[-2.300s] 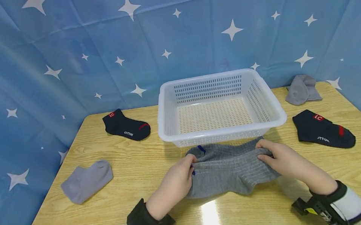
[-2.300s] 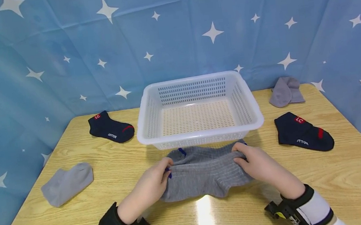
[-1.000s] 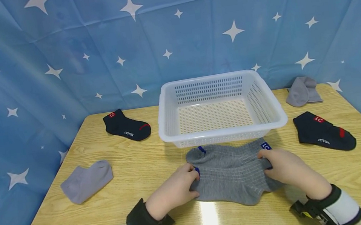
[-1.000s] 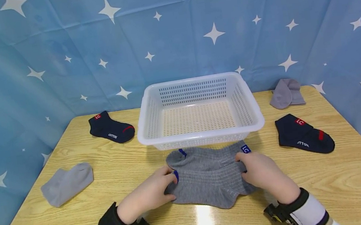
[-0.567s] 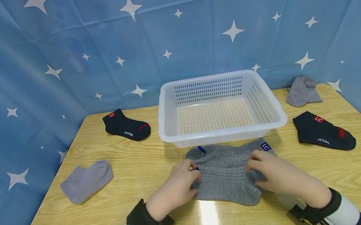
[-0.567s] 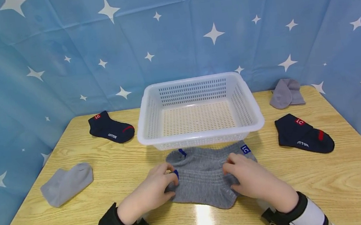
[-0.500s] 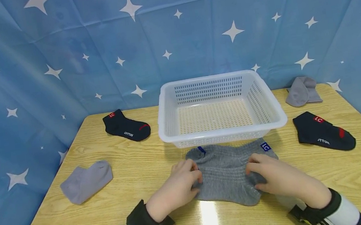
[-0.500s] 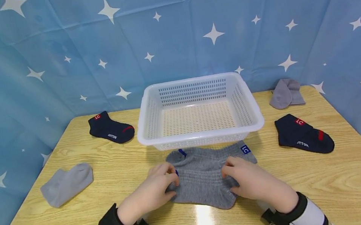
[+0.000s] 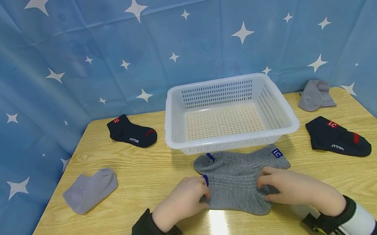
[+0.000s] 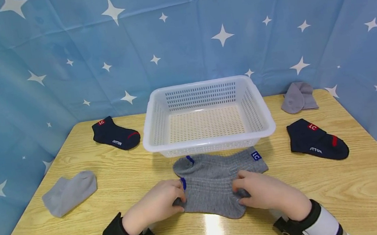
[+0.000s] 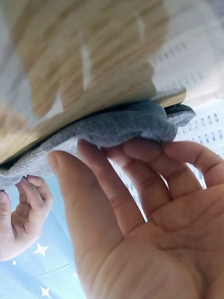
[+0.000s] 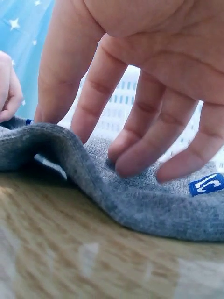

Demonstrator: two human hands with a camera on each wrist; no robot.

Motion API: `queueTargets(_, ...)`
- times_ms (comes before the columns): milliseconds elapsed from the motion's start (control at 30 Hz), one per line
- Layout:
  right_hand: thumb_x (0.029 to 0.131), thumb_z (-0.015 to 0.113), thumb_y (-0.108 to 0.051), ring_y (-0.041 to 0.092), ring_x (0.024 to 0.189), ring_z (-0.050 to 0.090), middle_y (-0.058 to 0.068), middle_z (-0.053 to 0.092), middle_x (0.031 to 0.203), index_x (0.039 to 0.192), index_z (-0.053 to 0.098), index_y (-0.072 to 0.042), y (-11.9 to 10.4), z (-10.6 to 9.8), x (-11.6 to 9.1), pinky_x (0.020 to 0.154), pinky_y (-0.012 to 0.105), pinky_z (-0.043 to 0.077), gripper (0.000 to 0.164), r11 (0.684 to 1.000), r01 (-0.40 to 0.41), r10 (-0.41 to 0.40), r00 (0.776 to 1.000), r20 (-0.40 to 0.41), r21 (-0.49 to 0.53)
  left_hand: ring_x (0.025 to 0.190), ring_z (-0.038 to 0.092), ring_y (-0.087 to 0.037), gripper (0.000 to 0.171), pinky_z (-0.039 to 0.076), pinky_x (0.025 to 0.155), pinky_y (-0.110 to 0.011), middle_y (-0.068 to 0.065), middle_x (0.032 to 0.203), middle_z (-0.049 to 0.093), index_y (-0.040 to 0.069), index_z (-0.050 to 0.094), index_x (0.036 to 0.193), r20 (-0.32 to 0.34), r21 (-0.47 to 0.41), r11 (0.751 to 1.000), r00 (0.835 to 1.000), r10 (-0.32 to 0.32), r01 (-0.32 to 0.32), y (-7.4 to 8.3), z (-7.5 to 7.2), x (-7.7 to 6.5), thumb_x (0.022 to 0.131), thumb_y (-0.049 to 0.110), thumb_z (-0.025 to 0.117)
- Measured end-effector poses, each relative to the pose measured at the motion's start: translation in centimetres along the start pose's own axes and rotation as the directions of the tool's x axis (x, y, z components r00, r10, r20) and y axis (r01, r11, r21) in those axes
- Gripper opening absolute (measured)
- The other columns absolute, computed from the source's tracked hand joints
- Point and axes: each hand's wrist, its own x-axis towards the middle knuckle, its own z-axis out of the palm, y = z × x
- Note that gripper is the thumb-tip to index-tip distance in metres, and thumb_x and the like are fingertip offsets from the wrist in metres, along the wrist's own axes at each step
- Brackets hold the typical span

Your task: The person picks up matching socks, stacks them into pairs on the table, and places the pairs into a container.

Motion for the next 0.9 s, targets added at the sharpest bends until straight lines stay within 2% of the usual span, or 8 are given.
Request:
queueTargets(100, 0.083, 0.072, -0.021, 0.003, 0.077, 0.047, -0.006, 0.051, 0.094, 0.096, 0.066, -0.018, 0.1, 0.2, 0.0, 0.063, 0.024, 0.044, 0.015, 1.0, -0.004, 0.004, 1.0, 0.018, -0.005, 0.069, 0.05, -0.006, 0.016, 0.042, 0.069, -0.026, 0.006, 0.081, 0.059, 0.014, 0.074, 0.084, 0.042, -0.019, 0.999, 0.999, -0.025, 0.026, 0.0, -0.1, 0.0, 0.072, 0.02, 0.082)
queueTargets(233, 0.082, 0.073, -0.019, 0.004, 0.076, 0.047, -0.006, 0.051, 0.092, 0.095, 0.068, -0.017, 0.2, 0.6, 0.2, 0.063, 0.024, 0.045, 0.014, 0.999, -0.002, 0.002, 1.0, 0.015, -0.04, 0.07, 0.048, -0.006, 0.021, 0.043, 0.071, -0.028, 0.006, 0.081, 0.056, 0.014, 0.072, 0.085, 0.066, -0.036, 0.998, 0.996, -0.052, 0.054, -0.1, 0.0, -0.1, 0.07, 0.022, 0.083)
queueTargets(333, 0.083, 0.069, -0.009, 0.004, 0.074, 0.047, -0.006, 0.051, 0.087, 0.093, 0.068, -0.017, 0.2, 0.9, 0.3, 0.061, 0.023, 0.044, 0.013, 0.998, 0.018, -0.019, 1.0, -0.012, -0.068, 0.072, 0.048, -0.007, 0.021, 0.043, 0.071, -0.028, 0.006, 0.082, 0.053, 0.015, 0.069, 0.084, 0.076, -0.029, 0.998, 0.995, -0.061, 0.063, 0.0, 0.1, -0.1, 0.07, 0.021, 0.083)
queueTargets(467, 0.081, 0.066, 0.005, 0.005, 0.074, 0.048, -0.006, 0.05, 0.085, 0.092, 0.068, -0.016, 0.3, 1.1, 0.4, 0.061, 0.023, 0.044, 0.024, 0.995, 0.037, -0.04, 0.999, -0.035, -0.089, 0.073, 0.045, -0.007, 0.019, 0.039, 0.067, -0.026, 0.006, 0.081, 0.05, 0.016, 0.064, 0.082, 0.076, -0.021, 0.998, 0.995, -0.062, 0.063, 0.2, 0.0, -0.3, 0.073, 0.017, 0.081)
queueTargets(600, 0.074, 0.072, 0.002, 0.008, 0.077, 0.047, -0.006, 0.049, 0.088, 0.096, 0.066, -0.018, 0.2, 1.0, 0.3, 0.063, 0.025, 0.044, 0.03, 0.996, 0.01, -0.01, 1.0, 0.005, -0.09, 0.071, 0.041, -0.007, 0.016, 0.033, 0.064, -0.024, 0.006, 0.079, 0.046, 0.017, 0.062, 0.079, 0.064, -0.031, 0.998, 0.996, -0.055, 0.057, 0.3, 0.0, -0.3, 0.076, 0.014, 0.077)
queueTargets(767, 0.068, 0.076, -0.005, 0.01, 0.081, 0.041, -0.005, 0.044, 0.092, 0.103, 0.063, -0.017, 0.0, 0.9, 0.1, 0.064, 0.025, 0.04, 0.04, 0.999, -0.031, 0.034, 0.997, 0.069, -0.038, 0.071, 0.037, -0.009, 0.013, 0.029, 0.064, -0.023, 0.006, 0.079, 0.043, 0.017, 0.061, 0.077, 0.068, -0.035, 0.998, 0.997, -0.044, 0.047, 0.2, 0.3, -0.4, 0.08, 0.012, 0.072)
queueTargets(900, 0.067, 0.076, -0.006, 0.011, 0.08, 0.038, -0.005, 0.041, 0.091, 0.104, 0.062, -0.018, -0.2, 1.1, 0.1, 0.063, 0.024, 0.036, 0.042, 0.998, -0.059, 0.06, 0.996, 0.063, -0.01, 0.071, 0.035, -0.01, 0.016, 0.027, 0.065, -0.023, 0.006, 0.078, 0.04, 0.017, 0.057, 0.075, 0.063, -0.036, 0.999, 0.997, -0.037, 0.039, 0.2, 0.4, -0.5, 0.084, 0.012, 0.068)
